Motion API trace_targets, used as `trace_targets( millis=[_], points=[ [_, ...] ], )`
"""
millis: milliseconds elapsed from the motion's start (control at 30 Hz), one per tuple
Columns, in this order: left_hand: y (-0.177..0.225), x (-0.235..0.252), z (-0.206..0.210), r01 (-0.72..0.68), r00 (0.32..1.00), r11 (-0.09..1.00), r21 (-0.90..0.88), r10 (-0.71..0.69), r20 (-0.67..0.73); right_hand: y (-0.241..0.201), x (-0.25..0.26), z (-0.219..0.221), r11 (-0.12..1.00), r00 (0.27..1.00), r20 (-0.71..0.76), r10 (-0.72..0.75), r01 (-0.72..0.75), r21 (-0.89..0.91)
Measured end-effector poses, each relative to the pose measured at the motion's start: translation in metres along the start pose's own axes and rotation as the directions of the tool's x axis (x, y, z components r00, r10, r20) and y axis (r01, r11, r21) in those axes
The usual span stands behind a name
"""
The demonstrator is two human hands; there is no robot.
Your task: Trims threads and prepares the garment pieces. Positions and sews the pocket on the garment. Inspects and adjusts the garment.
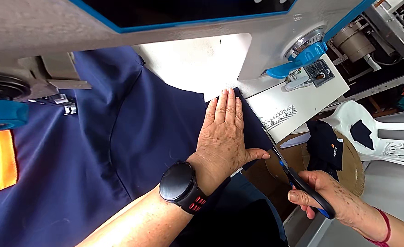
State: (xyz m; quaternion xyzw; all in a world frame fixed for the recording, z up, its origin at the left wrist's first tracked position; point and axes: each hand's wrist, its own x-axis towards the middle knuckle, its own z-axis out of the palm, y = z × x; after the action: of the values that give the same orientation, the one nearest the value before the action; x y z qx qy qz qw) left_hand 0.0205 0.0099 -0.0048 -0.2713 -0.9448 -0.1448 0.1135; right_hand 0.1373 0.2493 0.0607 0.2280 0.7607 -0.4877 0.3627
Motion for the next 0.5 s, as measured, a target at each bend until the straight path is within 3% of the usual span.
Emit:
trace_targets(
  millis=[267,500],
  points=[
    [0.0,-0.001,0.001,-0.007,1.0,1.0,0.004,0.007,-0.004,-0.003,-0.001,-0.007,0.999,0.997,0.053,0.048,-0.048,0.006],
    [0.005,-0.004,0.0,-0.02,0.999,1.0,0.013,0.021,-0.028,-0.022,0.012,-0.009,0.996,0.996,0.092,-0.005,0.013,-0.085]
  ],
)
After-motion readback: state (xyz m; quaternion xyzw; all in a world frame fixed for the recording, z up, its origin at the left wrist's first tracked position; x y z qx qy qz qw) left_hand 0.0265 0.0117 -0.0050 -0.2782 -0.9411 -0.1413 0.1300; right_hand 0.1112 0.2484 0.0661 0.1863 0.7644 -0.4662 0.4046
